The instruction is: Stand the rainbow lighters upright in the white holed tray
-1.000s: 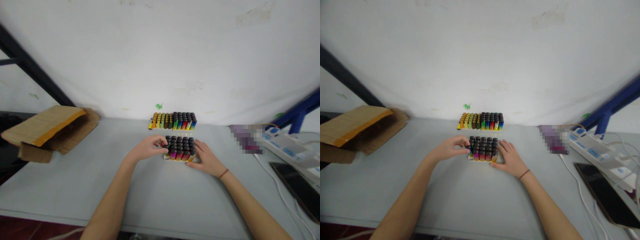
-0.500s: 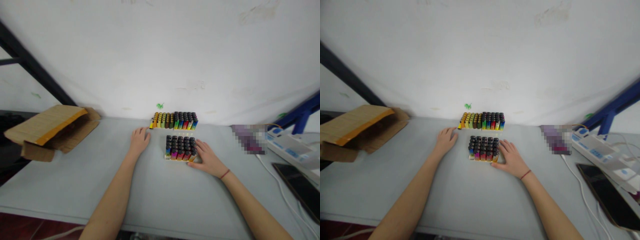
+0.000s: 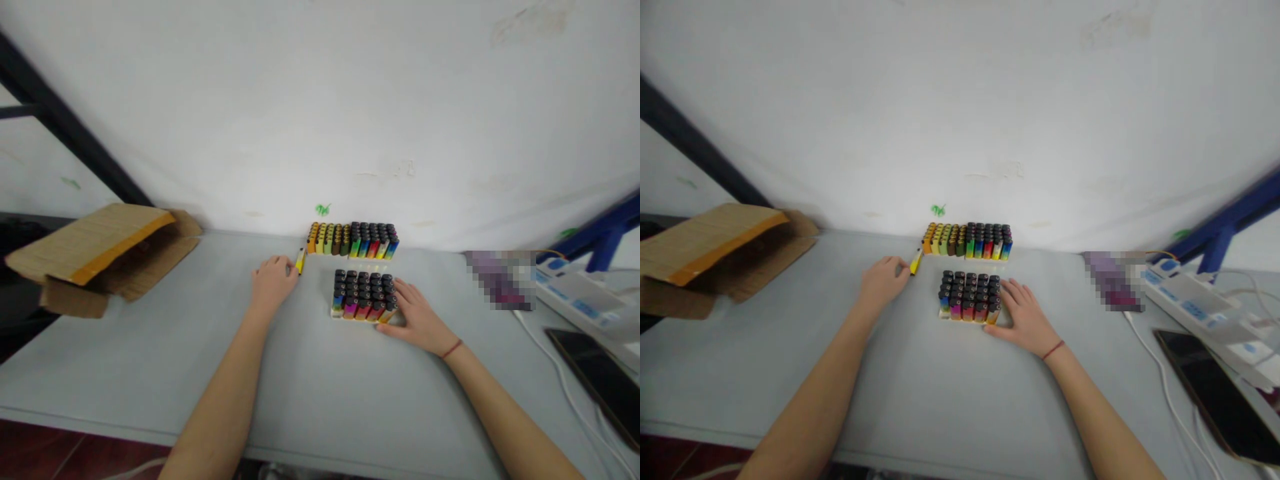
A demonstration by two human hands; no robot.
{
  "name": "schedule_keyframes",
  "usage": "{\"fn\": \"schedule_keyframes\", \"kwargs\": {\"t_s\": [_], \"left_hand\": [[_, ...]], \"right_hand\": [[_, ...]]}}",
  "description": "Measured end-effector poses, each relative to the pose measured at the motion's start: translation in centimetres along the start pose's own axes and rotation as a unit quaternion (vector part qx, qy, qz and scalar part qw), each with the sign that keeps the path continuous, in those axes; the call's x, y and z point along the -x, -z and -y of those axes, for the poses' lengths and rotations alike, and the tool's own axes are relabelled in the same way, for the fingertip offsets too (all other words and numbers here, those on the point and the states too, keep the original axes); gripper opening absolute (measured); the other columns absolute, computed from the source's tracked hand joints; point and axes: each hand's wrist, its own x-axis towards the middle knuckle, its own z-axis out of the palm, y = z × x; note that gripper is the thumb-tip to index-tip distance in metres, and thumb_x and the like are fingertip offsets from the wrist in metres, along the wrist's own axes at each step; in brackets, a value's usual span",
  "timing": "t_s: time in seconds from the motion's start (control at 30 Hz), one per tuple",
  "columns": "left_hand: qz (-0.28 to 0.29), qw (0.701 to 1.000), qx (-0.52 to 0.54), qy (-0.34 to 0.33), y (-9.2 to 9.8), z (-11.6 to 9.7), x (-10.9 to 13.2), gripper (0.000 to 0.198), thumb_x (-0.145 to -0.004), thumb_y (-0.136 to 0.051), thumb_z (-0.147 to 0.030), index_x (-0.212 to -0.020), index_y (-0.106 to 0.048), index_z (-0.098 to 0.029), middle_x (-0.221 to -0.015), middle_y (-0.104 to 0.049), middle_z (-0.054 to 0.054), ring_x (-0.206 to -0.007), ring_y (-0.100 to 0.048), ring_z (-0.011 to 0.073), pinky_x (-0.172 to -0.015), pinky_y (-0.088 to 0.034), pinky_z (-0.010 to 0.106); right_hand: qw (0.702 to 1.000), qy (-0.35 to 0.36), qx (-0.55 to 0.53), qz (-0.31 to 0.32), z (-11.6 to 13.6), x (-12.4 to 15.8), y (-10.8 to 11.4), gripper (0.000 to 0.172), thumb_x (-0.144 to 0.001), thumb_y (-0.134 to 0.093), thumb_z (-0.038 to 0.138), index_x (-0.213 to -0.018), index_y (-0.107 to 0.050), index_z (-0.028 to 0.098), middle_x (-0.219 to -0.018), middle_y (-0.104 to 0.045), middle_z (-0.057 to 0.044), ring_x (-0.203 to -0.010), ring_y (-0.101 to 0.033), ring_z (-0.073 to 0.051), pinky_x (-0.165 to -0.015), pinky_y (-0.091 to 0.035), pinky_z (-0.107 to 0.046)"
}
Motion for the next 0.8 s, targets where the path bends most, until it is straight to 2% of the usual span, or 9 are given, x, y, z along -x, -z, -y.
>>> {"fn": "schedule_keyframes", "kwargs": {"t_s": [0.17,0.23,0.33,0.43,0.57,0.67,0.8], "left_hand": [[-0.034,0.999,0.012,0.012,-0.9,-0.1,0.0,0.052,-0.095,-0.042,-0.045,-0.136,-0.056,-0.017,-0.129,-0.064,0.016,-0.118,-0.058,0.0336,-0.095,-0.046,0.045],[-0.030,1.000,-0.001,0.009,-1.3,-0.3,-0.1,0.051,-0.095,-0.042,-0.048,-0.132,-0.061,-0.018,-0.129,-0.063,0.017,-0.119,-0.057,0.0348,-0.095,-0.046,0.045],[-0.005,1.000,0.006,0.005,-1.5,-0.6,-0.3,0.039,-0.093,-0.043,-0.037,-0.118,-0.067,-0.017,-0.121,-0.066,0.015,-0.113,-0.061,0.0317,-0.090,-0.049,0.041],[0.028,0.999,0.039,0.000,-1.3,-0.3,-0.5,0.035,-0.087,-0.048,-0.025,-0.116,-0.064,-0.013,-0.113,-0.069,0.015,-0.104,-0.065,0.0282,-0.087,-0.050,0.037],[0.040,0.990,0.128,-0.033,-0.8,0.6,-0.9,0.032,-0.082,-0.050,-0.022,-0.108,-0.065,-0.013,-0.104,-0.072,0.013,-0.103,-0.066,0.0272,-0.090,-0.050,0.035],[0.062,0.950,0.304,-0.036,-0.3,0.5,-1.0,0.024,-0.080,-0.049,-0.027,-0.097,-0.063,-0.017,-0.086,-0.068,0.005,-0.085,-0.067,0.0216,-0.081,-0.053,0.033],[0.073,0.842,0.535,0.009,0.6,-1.5,-0.2,0.022,-0.074,-0.054,-0.033,-0.092,-0.051,-0.020,-0.088,-0.061,-0.002,-0.061,-0.062,0.0101,-0.068,-0.054,0.029]], "right_hand": [[1.000,0.003,-0.003,-0.005,-0.1,0.0,-0.1,0.084,-0.082,-0.057,0.075,-0.143,-0.049,0.017,-0.147,-0.049,-0.022,-0.139,-0.041,-0.041,-0.111,-0.035,-0.064],[1.000,0.002,-0.003,-0.004,0.0,-0.1,0.0,0.084,-0.082,-0.057,0.075,-0.142,-0.049,0.017,-0.148,-0.049,-0.022,-0.139,-0.041,-0.041,-0.112,-0.035,-0.064],[1.000,0.001,0.000,0.001,0.1,-0.1,0.1,0.084,-0.082,-0.057,0.075,-0.142,-0.050,0.015,-0.148,-0.048,-0.023,-0.139,-0.041,-0.041,-0.112,-0.035,-0.063],[1.000,0.000,-0.001,0.002,0.1,-0.1,0.1,0.084,-0.083,-0.058,0.074,-0.142,-0.049,0.015,-0.148,-0.048,-0.022,-0.140,-0.040,-0.041,-0.112,-0.034,-0.063],[1.000,-0.001,-0.001,0.003,0.0,-0.1,0.1,0.086,-0.082,-0.056,0.076,-0.142,-0.050,0.015,-0.147,-0.049,-0.023,-0.140,-0.041,-0.041,-0.112,-0.034,-0.064],[1.000,0.002,0.002,0.006,0.0,-0.1,0.2,0.088,-0.083,-0.055,0.077,-0.141,-0.050,0.011,-0.147,-0.049,-0.025,-0.139,-0.041,-0.042,-0.112,-0.034,-0.065],[1.000,0.004,0.003,0.005,0.1,-0.1,0.2,0.086,-0.083,-0.055,0.076,-0.141,-0.050,0.011,-0.146,-0.049,-0.026,-0.139,-0.042,-0.042,-0.111,-0.035,-0.064]]}}
